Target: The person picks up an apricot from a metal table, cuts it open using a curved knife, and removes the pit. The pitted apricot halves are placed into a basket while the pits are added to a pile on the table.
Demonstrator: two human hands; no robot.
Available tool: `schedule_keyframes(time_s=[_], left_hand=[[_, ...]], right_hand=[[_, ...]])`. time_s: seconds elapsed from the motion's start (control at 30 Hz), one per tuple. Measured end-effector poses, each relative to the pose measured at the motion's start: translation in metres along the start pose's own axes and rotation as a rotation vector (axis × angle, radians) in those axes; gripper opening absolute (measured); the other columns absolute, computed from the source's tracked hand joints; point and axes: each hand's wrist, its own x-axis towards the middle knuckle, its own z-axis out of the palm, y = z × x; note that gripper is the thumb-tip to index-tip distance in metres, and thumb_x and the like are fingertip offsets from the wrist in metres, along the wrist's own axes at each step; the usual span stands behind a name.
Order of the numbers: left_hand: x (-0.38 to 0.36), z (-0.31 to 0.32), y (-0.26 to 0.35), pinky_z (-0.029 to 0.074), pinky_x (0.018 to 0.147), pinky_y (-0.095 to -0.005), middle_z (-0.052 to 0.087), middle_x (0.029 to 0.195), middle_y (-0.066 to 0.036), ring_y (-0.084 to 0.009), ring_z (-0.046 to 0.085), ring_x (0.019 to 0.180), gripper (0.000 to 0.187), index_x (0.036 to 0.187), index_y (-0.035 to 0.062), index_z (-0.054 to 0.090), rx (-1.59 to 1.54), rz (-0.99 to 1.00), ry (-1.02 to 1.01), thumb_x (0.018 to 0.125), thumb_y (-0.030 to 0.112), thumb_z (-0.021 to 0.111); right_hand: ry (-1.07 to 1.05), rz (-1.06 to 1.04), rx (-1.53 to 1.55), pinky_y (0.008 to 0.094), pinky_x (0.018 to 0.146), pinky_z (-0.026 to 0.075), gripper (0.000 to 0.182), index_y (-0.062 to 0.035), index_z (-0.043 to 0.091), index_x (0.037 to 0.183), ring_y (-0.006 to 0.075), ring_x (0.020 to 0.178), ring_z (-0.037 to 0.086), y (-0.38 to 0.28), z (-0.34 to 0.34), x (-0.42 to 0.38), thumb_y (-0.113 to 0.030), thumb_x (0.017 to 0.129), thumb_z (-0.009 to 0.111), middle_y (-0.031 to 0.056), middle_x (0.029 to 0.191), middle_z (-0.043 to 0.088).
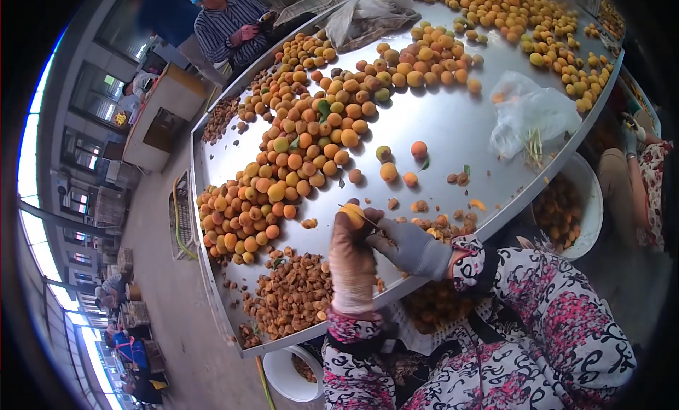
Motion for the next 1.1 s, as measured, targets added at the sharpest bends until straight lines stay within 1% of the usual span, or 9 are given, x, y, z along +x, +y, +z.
schedule_keyframes(time_s=[0.03,0.13,0.3,0.4,0.53,0.8,0.9,1.03,1.1], left_hand=[[-0.001,0.008,-0.004,0.045,0.081,-0.0418,0.062,0.084,-0.014,-0.0303,0.057,0.090,0.047,0.105,0.0023,0.053,-0.216,-0.085,0.041,0.085,0.045,0.055],[-0.002,0.013,-0.004,0.046,0.082,-0.0389,0.062,0.082,-0.014,-0.0288,0.057,0.090,0.048,0.102,0.0016,0.054,-0.144,-0.058,0.150,0.085,0.046,0.055],[-0.009,0.019,0.019,0.037,0.091,-0.0291,0.056,0.103,-0.008,-0.0149,0.050,0.100,0.047,0.124,-0.0002,0.041,0.502,0.187,0.030,0.088,0.028,0.052],[-0.013,0.019,0.028,0.039,0.090,-0.0298,0.057,0.101,-0.008,-0.0152,0.052,0.097,0.046,0.123,0.0003,0.042,0.591,0.149,-0.043,0.087,0.027,0.056],[-0.001,0.006,-0.005,0.043,0.084,-0.0299,0.062,0.089,-0.010,-0.0186,0.057,0.091,0.040,0.111,0.0008,0.049,-0.127,-0.061,0.046,0.089,0.034,0.054],[0.000,0.001,0.004,0.045,0.083,-0.0307,0.053,0.101,-0.007,-0.0167,0.054,0.088,0.040,0.114,0.0007,0.048,0.192,0.097,0.068,0.090,0.032,0.053],[-0.003,0.008,0.001,0.048,0.074,-0.0287,0.055,0.095,-0.008,-0.0170,0.056,0.082,0.040,0.116,0.0001,0.045,0.201,0.202,0.132,0.091,0.031,0.051],[-0.007,0.023,0.004,0.047,0.074,-0.0320,0.055,0.078,-0.008,-0.0176,0.054,0.073,0.038,0.110,0.0014,0.050,0.010,0.032,0.172,0.091,0.034,0.051],[-0.009,0.033,0.005,0.047,0.069,-0.0296,0.055,0.079,-0.008,-0.0164,0.054,0.073,0.039,0.110,0.0014,0.050,0.158,0.061,0.203,0.091,0.036,0.049]], right_hand=[[-0.026,0.042,-0.036,0.0421,0.064,0.044,0.034,-0.0040,0.052,0.106,0.0384,0.076,0.058,0.000,0.001,0.001,-0.033,0.089,0.049,0.0211,0.080,0.059],[-0.042,0.067,-0.021,0.0416,0.065,0.045,0.034,-0.0040,0.052,0.106,0.0375,0.075,0.059,-0.008,-0.005,0.000,-0.034,0.089,0.049,0.0206,0.076,0.059],[-0.159,0.118,-0.043,0.0439,0.063,0.047,0.041,-0.0059,0.053,0.100,0.0387,0.074,0.060,-0.011,-0.023,0.007,-0.045,0.090,0.043,0.0208,0.074,0.060],[-0.187,0.139,-0.064,0.0445,0.063,0.047,0.041,-0.0062,0.052,0.101,0.0388,0.074,0.060,-0.014,-0.024,0.009,-0.044,0.090,0.043,0.0209,0.075,0.060],[0.035,-0.041,-0.075,0.0460,0.063,0.047,0.039,-0.0068,0.051,0.104,0.0393,0.073,0.059,-0.002,-0.002,0.001,-0.043,0.090,0.043,0.0210,0.075,0.060],[-0.079,0.074,-0.089,0.0450,0.062,0.046,0.033,-0.0068,0.051,0.097,0.0391,0.072,0.059,-0.008,-0.013,0.004,-0.039,0.089,0.048,0.0195,0.075,0.060],[-0.027,0.016,-0.182,0.0453,0.061,0.047,0.038,-0.0086,0.048,0.112,0.0368,0.070,0.060,-0.006,-0.003,0.001,-0.039,0.091,0.044,0.0175,0.076,0.061],[-0.052,0.045,-0.212,0.0440,0.062,0.048,0.038,-0.0089,0.046,0.116,0.0360,0.074,0.060,-0.010,-0.003,0.000,-0.038,0.091,0.044,0.0178,0.081,0.062],[0.039,-0.008,-0.031,0.0411,0.064,0.048,0.039,-0.0068,0.050,0.113,0.0330,0.074,0.062,0.000,0.008,0.001,-0.038,0.090,0.045,0.0173,0.082,0.062]])
